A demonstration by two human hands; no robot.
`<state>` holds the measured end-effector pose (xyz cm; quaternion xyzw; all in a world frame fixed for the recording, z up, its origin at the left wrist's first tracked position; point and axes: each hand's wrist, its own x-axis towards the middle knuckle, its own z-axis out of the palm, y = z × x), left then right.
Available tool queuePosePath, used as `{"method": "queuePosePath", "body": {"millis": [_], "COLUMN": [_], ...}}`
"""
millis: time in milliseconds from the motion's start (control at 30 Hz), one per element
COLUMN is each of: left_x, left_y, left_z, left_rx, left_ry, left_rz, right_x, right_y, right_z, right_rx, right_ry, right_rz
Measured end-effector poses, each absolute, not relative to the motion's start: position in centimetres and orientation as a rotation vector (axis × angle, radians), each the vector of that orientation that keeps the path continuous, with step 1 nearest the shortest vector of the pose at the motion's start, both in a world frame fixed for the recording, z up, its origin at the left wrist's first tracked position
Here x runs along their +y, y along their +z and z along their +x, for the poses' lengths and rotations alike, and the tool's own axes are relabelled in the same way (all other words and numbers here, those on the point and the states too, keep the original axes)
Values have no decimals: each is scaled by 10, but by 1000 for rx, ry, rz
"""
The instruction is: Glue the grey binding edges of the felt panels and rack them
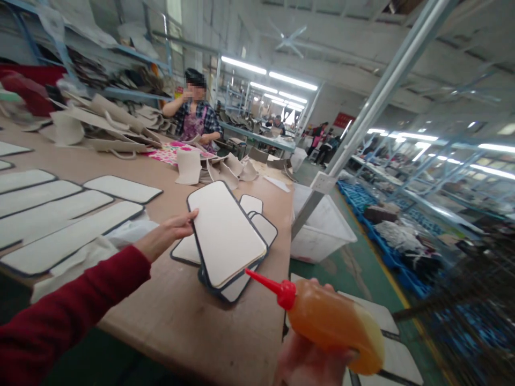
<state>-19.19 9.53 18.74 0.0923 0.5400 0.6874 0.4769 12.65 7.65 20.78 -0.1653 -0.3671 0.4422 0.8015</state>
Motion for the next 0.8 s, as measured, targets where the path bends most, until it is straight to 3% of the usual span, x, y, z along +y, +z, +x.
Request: {"method": "queuePosePath", "body": {"millis": [233, 800], "left_x": [62, 63], "left_y": [178, 186], "left_z": [-176, -172], "left_rx": [1012, 998], "left_ry": [1913, 2030], "left_rz": [-194, -193], "right_x": [96, 96], "right_y": [209, 203], "right_z": [144, 146], "right_rx": [-744, -841], "right_ry": [898, 833], "right_rz": [-470, -441]}}
